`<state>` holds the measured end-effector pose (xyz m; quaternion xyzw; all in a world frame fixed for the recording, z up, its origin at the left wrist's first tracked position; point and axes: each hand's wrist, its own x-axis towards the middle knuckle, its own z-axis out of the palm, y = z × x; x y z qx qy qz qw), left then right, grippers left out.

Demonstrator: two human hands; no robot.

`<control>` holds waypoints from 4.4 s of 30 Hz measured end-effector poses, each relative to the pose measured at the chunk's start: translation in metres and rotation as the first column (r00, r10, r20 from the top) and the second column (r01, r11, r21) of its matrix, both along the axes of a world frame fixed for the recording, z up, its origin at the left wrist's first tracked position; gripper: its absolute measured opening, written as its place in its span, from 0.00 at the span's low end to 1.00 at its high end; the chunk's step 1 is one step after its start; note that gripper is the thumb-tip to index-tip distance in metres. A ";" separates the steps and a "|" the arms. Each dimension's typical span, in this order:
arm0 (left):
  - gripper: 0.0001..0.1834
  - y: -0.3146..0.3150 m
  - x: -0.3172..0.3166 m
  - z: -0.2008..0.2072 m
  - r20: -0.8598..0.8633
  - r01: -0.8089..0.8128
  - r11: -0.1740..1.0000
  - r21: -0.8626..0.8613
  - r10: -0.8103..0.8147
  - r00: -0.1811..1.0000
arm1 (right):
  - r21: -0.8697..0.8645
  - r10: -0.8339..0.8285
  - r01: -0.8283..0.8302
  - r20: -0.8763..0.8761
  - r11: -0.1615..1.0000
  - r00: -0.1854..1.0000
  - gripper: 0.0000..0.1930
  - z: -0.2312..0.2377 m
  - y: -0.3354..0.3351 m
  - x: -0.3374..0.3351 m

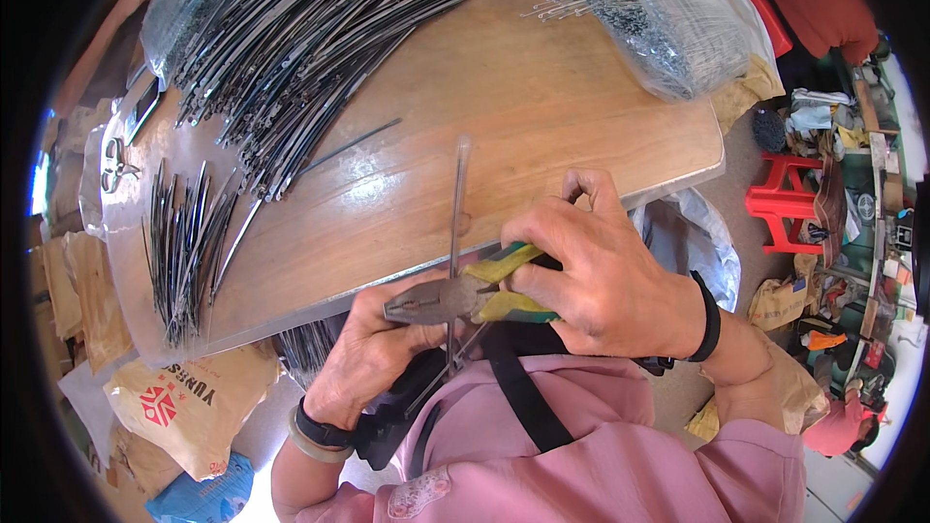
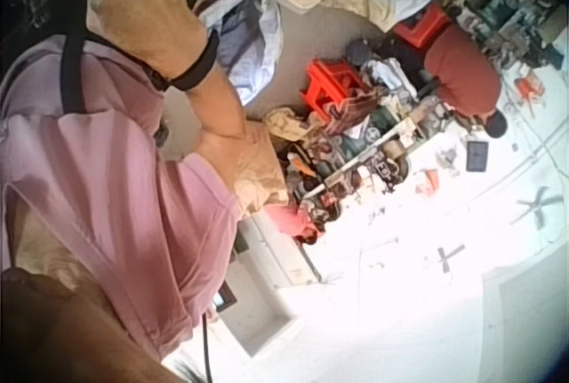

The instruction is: The person picks up thin metal strips one at a time from a pile and cuts them to a specific length using a pair of pliers.

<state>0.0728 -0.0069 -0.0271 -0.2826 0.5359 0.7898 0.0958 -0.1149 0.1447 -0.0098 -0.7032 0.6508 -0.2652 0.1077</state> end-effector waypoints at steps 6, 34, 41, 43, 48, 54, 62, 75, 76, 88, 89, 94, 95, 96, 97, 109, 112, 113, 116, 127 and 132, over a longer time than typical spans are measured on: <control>0.11 0.022 -0.008 -0.006 0.273 -0.278 0.839 0.468 0.162 0.948 | -0.017 0.006 -0.006 0.035 1.000 0.999 0.08 -0.008 -0.005 0.006; 0.03 0.042 0.029 -0.005 -0.186 -0.502 0.833 -0.233 0.468 0.864 | 0.217 0.059 -0.101 0.194 0.971 0.979 0.16 -0.009 0.013 0.024; 0.02 -0.011 0.051 0.001 -0.054 -0.588 0.772 -0.242 0.594 0.802 | 0.121 0.051 -0.079 0.220 0.989 0.974 0.18 -0.002 -0.017 -0.008; 0.02 -0.035 0.089 0.001 -0.115 -0.659 0.626 -0.417 0.683 0.721 | 0.103 -0.159 0.150 0.079 0.983 0.984 0.20 0.021 -0.012 -0.045; 0.09 -0.084 0.103 -0.007 -0.299 -0.444 0.093 -0.891 0.616 0.728 | -0.249 -0.276 0.193 -0.362 0.949 0.890 0.11 0.014 -0.068 -0.128; 0.16 -0.073 0.069 0.007 -0.249 -0.331 0.149 -0.932 0.402 0.881 | -0.313 -0.304 0.172 -0.441 0.934 0.845 0.14 0.010 -0.068 -0.125; 0.08 -0.096 0.002 -0.004 -0.256 -0.261 0.044 -0.964 0.093 0.962 | -0.574 -0.566 0.419 -0.095 0.703 0.819 0.09 0.045 -0.039 -0.106; 0.06 -0.095 -0.011 0.010 -0.081 -0.085 -0.219 -0.972 -0.028 0.996 | -0.634 -0.688 0.402 -0.297 0.661 0.662 0.11 0.052 0.005 -0.144; 0.06 -0.091 -0.008 0.015 -0.091 -0.092 -0.162 -0.982 -0.018 0.996 | -0.648 -0.691 0.384 -0.317 0.658 0.650 0.11 0.060 0.016 -0.133; 0.21 -0.017 0.061 0.024 -0.119 -0.781 0.598 0.183 0.802 0.586 | 0.257 0.068 0.653 0.901 0.712 -0.428 0.08 -0.008 0.081 -0.097; 0.24 -0.011 0.055 0.026 -0.106 -0.733 0.607 0.306 0.787 0.607 | 0.269 0.090 0.613 0.868 0.743 -0.489 0.09 -0.013 0.080 -0.086; 0.24 0.005 -0.018 0.018 -0.061 -0.427 0.631 0.647 0.601 0.797 | 0.103 0.164 0.501 0.873 0.859 -0.459 0.11 -0.024 0.043 -0.054; 0.26 0.009 -0.020 0.019 -0.061 -0.391 0.596 0.701 0.597 0.800 | 0.132 0.092 0.463 0.898 0.877 -0.431 0.11 -0.023 0.038 -0.049; 0.27 0.010 -0.020 0.017 -0.085 -0.347 0.595 0.725 0.577 0.812 | 0.164 0.019 0.433 0.921 0.886 -0.389 0.11 -0.020 0.035 -0.045; 0.26 0.013 -0.018 0.018 -0.085 -0.354 0.612 0.707 0.570 0.817 | 0.218 -0.068 0.440 0.941 0.871 -0.332 0.12 -0.012 0.029 -0.037; 0.05 0.031 0.009 -0.004 -0.081 -0.391 0.917 0.081 0.397 0.914 | 0.026 -0.299 0.487 0.817 0.873 0.493 0.09 -0.007 0.041 -0.051; 0.04 0.033 0.007 -0.007 -0.065 -0.344 0.939 0.021 0.344 0.937 | -0.021 -0.304 0.373 0.536 0.928 0.788 0.08 0.001 0.033 -0.051; 0.04 0.033 0.006 -0.008 -0.053 -0.330 0.944 0.011 0.330 0.943 | -0.058 -0.277 0.339 0.457 0.939 0.845 0.08 0.004 0.028 -0.047; 0.04 0.028 0.005 -0.013 -0.029 -0.247 0.969 -0.007 0.247 0.969 | 0.104 -0.325 0.313 0.438 0.944 0.838 0.10 0.018 0.015 -0.032; 0.07 0.027 0.019 -0.010 0.079 -0.142 0.990 0.013 0.141 0.987 | 0.082 0.041 -0.043 0.018 0.996 0.999 0.15 -0.006 -0.015 -0.020; 0.12 0.008 0.016 -0.003 0.008 -0.069 0.995 0.069 0.068 0.998 | 0.067 0.040 -0.041 0.003 0.997 0.999 0.16 -0.001 -0.012 -0.014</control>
